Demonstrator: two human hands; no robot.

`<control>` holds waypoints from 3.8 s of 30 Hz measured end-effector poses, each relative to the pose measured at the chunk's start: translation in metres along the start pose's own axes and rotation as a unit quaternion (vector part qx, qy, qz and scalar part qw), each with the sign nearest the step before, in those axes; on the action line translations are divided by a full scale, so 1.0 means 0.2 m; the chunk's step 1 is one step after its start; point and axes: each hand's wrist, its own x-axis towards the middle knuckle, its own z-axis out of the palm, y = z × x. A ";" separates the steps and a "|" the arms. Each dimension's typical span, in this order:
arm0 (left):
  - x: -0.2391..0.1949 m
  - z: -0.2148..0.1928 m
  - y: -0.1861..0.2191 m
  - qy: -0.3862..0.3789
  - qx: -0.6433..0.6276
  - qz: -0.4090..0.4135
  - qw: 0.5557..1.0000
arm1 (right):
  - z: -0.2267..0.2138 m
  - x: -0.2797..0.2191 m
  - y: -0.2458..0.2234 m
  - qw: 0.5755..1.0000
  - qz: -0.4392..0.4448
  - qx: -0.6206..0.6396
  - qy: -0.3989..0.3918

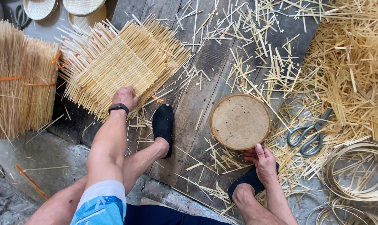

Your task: The person weaves bamboo strips into a circular mat using a wooden frame and shears. They repeatedly place a circular frame over a woven section, trim excess strips with shears, and continue weaving to expand the mat.

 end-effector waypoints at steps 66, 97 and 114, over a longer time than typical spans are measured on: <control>-1.01 -0.12 1.69 0.239 0.172 0.745 0.599 | -1.21 -0.35 -0.51 0.617 -0.351 -0.576 0.406; -0.94 -0.48 1.36 -0.298 -0.850 0.085 0.426 | 0.42 -0.61 -1.28 0.985 -0.134 0.025 -0.103; -0.82 -0.36 1.30 -0.347 -0.822 0.064 0.446 | 0.34 -0.48 -1.06 0.986 -0.126 0.073 -0.087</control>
